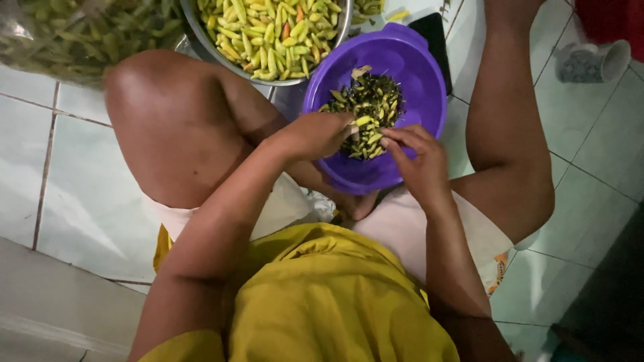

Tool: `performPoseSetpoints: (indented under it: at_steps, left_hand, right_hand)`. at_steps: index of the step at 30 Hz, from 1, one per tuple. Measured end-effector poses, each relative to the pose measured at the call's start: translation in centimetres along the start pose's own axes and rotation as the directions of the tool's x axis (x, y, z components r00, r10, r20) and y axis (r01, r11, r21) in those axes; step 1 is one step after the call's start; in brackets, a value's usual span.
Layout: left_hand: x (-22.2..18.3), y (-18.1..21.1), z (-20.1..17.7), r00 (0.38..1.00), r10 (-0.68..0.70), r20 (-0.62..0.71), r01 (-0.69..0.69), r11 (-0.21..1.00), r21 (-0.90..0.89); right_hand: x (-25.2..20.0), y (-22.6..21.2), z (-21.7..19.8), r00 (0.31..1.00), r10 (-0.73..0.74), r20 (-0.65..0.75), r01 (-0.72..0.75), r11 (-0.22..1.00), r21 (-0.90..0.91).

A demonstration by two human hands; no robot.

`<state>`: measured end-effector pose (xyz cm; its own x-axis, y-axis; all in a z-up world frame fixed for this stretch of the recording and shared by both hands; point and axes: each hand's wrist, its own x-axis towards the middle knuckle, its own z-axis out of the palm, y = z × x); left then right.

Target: A person sits on the floor and manually removes the stems from green chilies, sorting them into a bowl.

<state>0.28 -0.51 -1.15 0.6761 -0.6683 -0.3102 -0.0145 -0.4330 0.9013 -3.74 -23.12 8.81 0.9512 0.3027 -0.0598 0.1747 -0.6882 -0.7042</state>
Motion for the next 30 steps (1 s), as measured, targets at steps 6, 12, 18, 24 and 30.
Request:
performPoseSetpoints:
  at_steps: [6, 12, 18, 24, 30]
  left_hand:
    - [0.7, -1.8, 0.8, 0.999, 0.046, 0.01, -0.045, 0.998, -0.048]
    - [-0.2, -1.0, 0.5, 0.997, 0.077, -0.026, -0.077, 0.997, -0.001]
    - [0.2, -2.2, 0.4, 0.99, 0.138, -0.029, -0.139, 0.989, -0.05]
    - [0.2, -2.1, 0.0, 0.983, 0.171, 0.062, -0.161, 0.977, -0.139]
    - [-0.5, -1.9, 0.2, 0.973, 0.211, 0.091, -0.183, 0.95, -0.253]
  right_hand:
    - [0.7, -0.5, 2.0, 0.995, -0.076, -0.059, 0.068, 0.99, -0.122]
    - [1.1, -0.6, 3.5, 0.993, -0.009, -0.121, -0.012, 0.986, -0.166]
    - [1.5, -0.8, 2.7, 0.998, -0.004, -0.064, 0.001, 0.999, -0.044]
    - [1.8, -1.1, 0.4, 0.995, -0.048, 0.09, 0.035, 0.99, 0.138]
    - [1.6, 0.9, 0.2, 0.988, -0.053, 0.145, 0.013, 0.964, 0.265]
